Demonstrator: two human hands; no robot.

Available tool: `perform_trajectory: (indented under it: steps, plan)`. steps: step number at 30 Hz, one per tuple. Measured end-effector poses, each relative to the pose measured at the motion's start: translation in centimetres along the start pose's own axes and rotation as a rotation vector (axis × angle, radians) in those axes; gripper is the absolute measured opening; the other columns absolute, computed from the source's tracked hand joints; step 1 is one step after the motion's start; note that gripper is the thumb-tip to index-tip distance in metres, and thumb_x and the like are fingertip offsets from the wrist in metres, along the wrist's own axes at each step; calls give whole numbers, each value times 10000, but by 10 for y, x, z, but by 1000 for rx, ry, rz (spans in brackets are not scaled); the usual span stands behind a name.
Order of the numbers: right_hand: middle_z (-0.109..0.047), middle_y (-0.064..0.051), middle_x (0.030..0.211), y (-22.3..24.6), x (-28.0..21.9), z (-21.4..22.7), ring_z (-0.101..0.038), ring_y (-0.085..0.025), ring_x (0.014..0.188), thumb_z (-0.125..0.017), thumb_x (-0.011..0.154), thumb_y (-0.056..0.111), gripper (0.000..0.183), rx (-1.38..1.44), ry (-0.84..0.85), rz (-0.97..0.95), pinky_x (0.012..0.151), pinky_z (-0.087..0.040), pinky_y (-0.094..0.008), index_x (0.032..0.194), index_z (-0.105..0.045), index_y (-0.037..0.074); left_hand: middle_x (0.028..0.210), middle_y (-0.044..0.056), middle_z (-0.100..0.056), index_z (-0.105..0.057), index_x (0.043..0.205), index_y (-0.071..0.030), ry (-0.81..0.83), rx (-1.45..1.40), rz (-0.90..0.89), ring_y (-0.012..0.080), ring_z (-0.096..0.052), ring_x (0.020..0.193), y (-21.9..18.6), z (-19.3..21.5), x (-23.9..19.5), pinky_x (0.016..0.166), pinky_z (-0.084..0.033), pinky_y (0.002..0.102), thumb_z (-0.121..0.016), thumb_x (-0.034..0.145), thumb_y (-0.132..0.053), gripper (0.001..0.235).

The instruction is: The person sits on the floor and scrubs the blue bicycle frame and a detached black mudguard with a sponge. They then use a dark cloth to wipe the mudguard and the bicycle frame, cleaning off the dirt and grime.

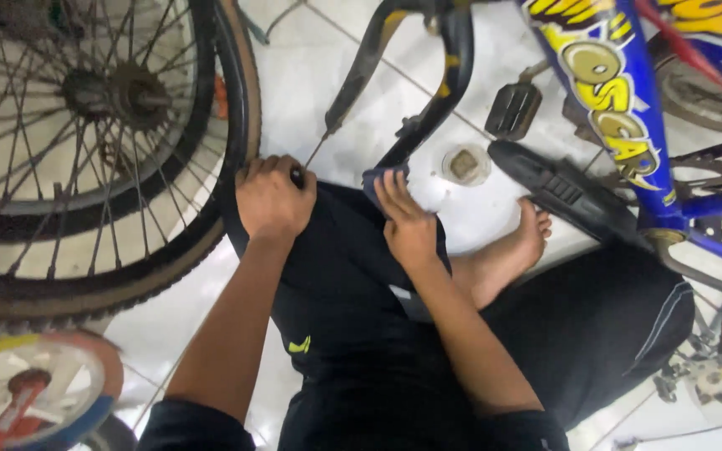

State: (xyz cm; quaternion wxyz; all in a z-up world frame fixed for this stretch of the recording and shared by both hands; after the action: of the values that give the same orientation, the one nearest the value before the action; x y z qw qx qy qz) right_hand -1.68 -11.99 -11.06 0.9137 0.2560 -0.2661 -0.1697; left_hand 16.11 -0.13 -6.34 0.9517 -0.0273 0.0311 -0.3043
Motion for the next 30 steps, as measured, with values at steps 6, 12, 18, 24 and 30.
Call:
perform_trajectory:
  steps: [6, 12, 18, 24, 30]
  plan:
    - [-697, -132, 1312, 31, 29, 53, -673, -294, 1198, -618, 886, -147, 532, 296, -13, -167, 974, -604, -397, 1324, -721, 137, 728, -12, -683, -735, 876, -190, -93, 42, -17, 200, -685, 780, 1, -1, -2, 751, -508, 372, -617, 916, -315, 177]
    - [-636, -122, 1422, 33, 55, 42, -592, -321, 1320, -583, 993, -114, 431, -78, -164, 96, 1055, -561, -385, 1359, -701, 81, 705, -5, -687, -744, 841, -178, -157, 69, -10, 206, -680, 737, -1, 3, -6, 731, -489, 368, -639, 889, -290, 161]
    - [-741, -13, 1284, 21, 11, -11, -634, -221, 1284, -598, 884, -104, 442, -142, 245, 28, 1017, -558, -317, 1212, -779, 131, 721, 13, -686, -749, 864, -159, -140, 44, -44, 216, -671, 754, 2, -1, -5, 751, -485, 380, -640, 901, -284, 170]
    - [-705, -265, 1256, 33, 36, 69, -630, -434, 1236, -485, 866, -158, 500, 389, -143, -181, 1026, -544, -497, 1281, -717, -2, 679, 27, -675, -747, 848, -160, -128, 54, 2, 217, -673, 706, -2, 9, -5, 676, -494, 358, -678, 890, -278, 142]
    - [-295, -223, 1673, 19, 45, 38, -345, -420, 1520, -428, 1011, -105, 623, 310, -396, -189, 1255, -369, -482, 1612, -400, 55, 699, 32, -684, -760, 888, -148, -55, 50, -5, 224, -675, 703, -2, 6, -1, 647, -496, 387, -644, 900, -326, 212]
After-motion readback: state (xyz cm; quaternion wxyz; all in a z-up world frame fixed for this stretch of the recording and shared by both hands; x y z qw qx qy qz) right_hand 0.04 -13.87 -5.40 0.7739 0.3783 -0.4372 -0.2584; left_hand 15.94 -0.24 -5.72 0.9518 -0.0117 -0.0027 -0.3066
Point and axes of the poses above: each hand's wrist, its own x-axis towards the middle knuckle, its own z-axis out of the back of the hand, y = z × x, the point moved 7 cm from there along x, towards the middle knuckle
